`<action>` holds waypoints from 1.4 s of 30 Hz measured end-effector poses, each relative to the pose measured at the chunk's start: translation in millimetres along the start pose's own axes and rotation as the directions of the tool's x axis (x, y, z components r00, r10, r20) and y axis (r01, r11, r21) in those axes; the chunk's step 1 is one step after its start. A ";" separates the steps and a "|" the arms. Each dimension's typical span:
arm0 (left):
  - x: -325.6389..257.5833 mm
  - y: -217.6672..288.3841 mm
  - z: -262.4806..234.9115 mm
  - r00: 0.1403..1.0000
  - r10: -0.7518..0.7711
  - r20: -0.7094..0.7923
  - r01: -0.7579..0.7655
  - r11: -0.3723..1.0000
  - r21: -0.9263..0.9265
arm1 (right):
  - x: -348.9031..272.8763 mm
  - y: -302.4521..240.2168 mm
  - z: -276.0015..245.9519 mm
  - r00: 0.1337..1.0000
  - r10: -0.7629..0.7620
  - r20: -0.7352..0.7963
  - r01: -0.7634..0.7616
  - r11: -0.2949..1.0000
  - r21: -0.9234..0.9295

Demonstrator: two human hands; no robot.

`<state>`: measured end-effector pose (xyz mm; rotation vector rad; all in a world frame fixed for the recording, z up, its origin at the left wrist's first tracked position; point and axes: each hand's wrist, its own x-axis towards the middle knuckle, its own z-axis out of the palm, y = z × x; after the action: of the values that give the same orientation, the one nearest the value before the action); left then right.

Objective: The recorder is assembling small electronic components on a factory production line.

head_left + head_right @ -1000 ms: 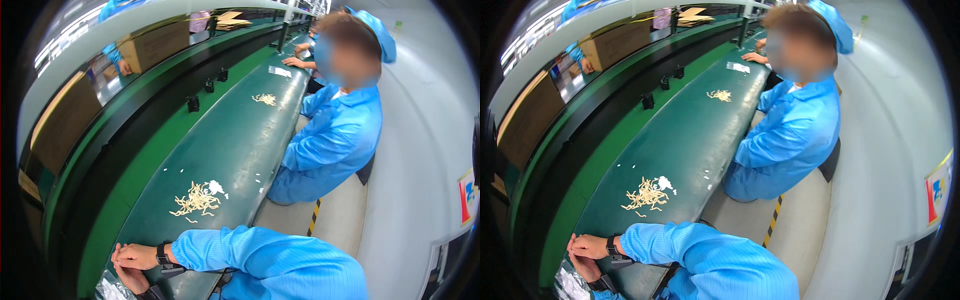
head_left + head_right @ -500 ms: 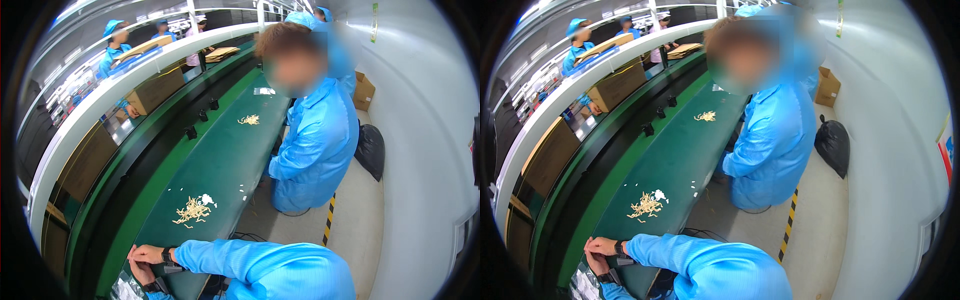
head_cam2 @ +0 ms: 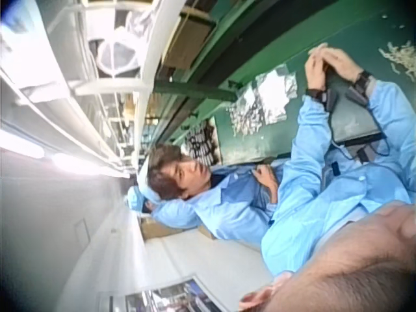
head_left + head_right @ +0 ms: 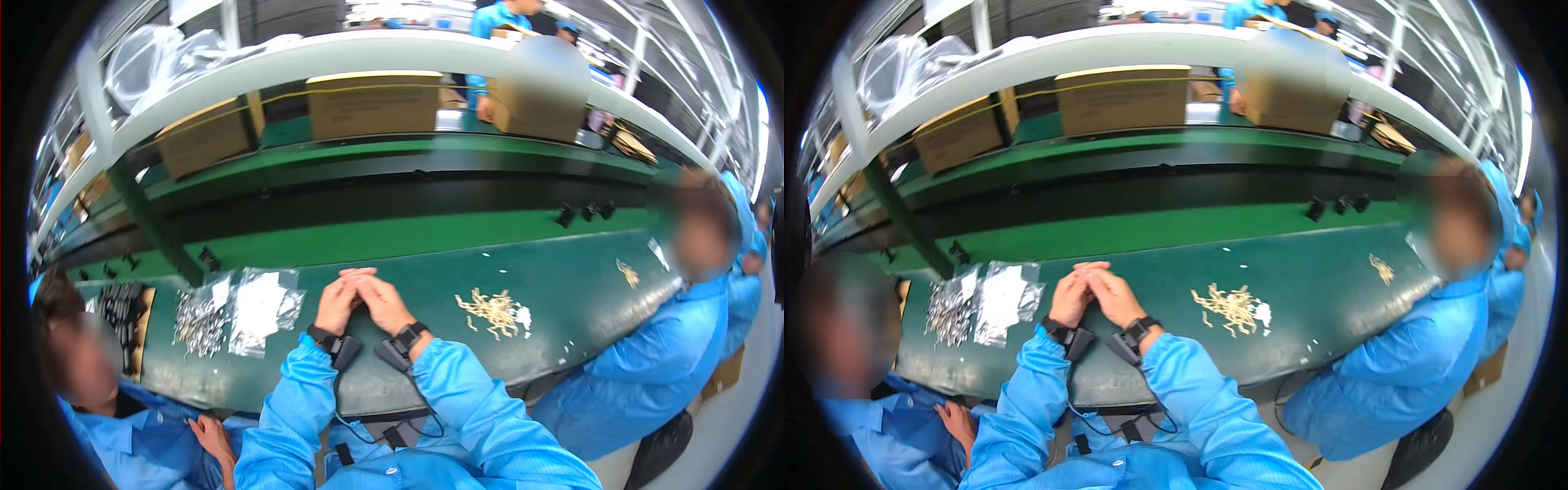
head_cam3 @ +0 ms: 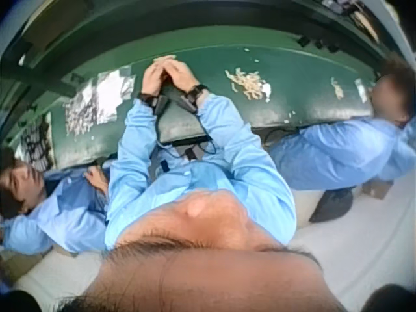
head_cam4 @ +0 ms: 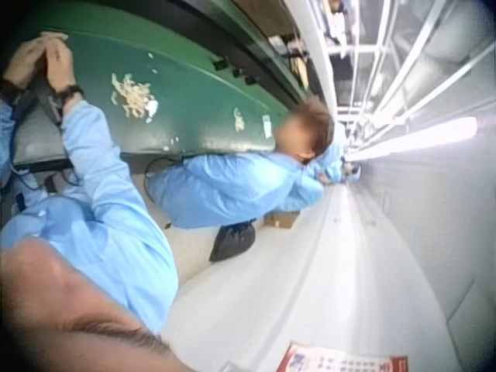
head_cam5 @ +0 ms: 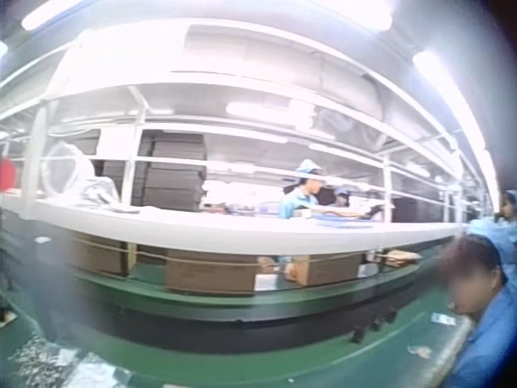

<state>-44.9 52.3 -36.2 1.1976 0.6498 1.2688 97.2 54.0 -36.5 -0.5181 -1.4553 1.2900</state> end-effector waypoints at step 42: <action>10.7 6.7 -11.2 0.908 -0.024 -0.419 -0.070 0.976 -0.208 | -0.5 11.9 30.0 0.890 0.433 -0.143 -0.319 0.815 0.483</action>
<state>-54.8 65.0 -31.0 0.7546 0.7837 1.5935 66.9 44.5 -42.5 -0.6497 -0.8208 1.7505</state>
